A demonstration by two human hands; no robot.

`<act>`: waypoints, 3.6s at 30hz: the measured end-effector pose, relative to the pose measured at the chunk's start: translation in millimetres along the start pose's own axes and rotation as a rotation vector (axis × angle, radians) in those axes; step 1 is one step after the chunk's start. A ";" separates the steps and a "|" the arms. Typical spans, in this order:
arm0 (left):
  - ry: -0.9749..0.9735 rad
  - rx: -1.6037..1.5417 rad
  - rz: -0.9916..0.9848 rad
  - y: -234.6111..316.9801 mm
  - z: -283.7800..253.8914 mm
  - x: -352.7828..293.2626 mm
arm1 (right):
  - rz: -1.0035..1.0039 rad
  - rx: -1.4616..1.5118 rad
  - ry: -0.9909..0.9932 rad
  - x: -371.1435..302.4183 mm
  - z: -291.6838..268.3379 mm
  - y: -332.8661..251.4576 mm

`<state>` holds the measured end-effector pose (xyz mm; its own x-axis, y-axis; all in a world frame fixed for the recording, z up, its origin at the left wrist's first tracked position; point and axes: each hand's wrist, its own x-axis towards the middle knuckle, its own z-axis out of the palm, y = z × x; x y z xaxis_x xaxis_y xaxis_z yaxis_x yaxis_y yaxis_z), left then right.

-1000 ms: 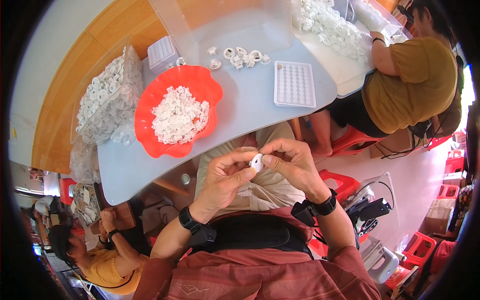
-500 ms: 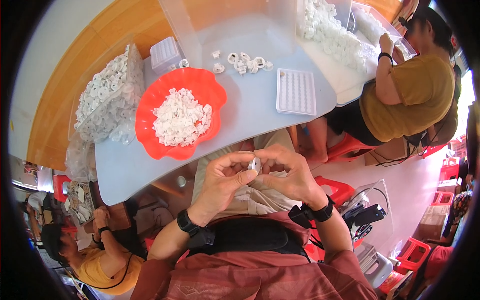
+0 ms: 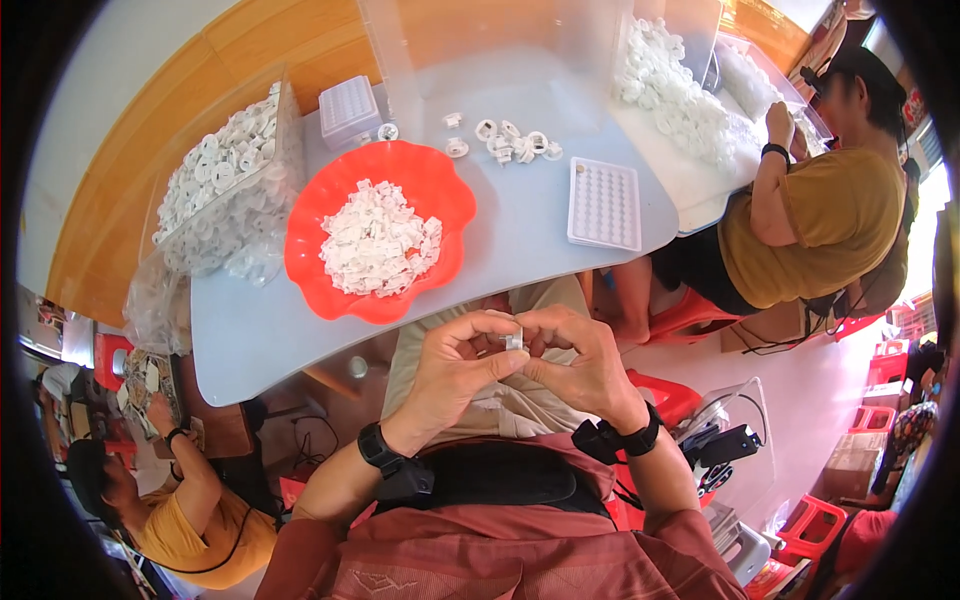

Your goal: Manually assembling small white plastic shoe components and placing them into a sorting tray.

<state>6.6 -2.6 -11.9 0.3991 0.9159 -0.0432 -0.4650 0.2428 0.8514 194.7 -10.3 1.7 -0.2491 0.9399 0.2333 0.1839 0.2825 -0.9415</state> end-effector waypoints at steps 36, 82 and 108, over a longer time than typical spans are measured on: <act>0.016 0.027 -0.017 -0.6 -22.7 -9.9 | 0.137 0.004 -0.012 -1.3 21.1 2.4; -0.113 0.286 -0.063 22.2 -38.0 -42.6 | 0.192 -0.033 -0.095 -22.5 41.5 -31.0; -0.167 0.412 -0.006 46.6 -44.9 -45.1 | 0.162 -0.115 -0.205 -7.5 41.5 -50.6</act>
<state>-68.5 -18.2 6.2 0.5387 0.8424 0.0077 -0.1223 0.0691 0.9901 147.8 -39.6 37.4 -0.3925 0.9196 0.0168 0.3412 0.1625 -0.9258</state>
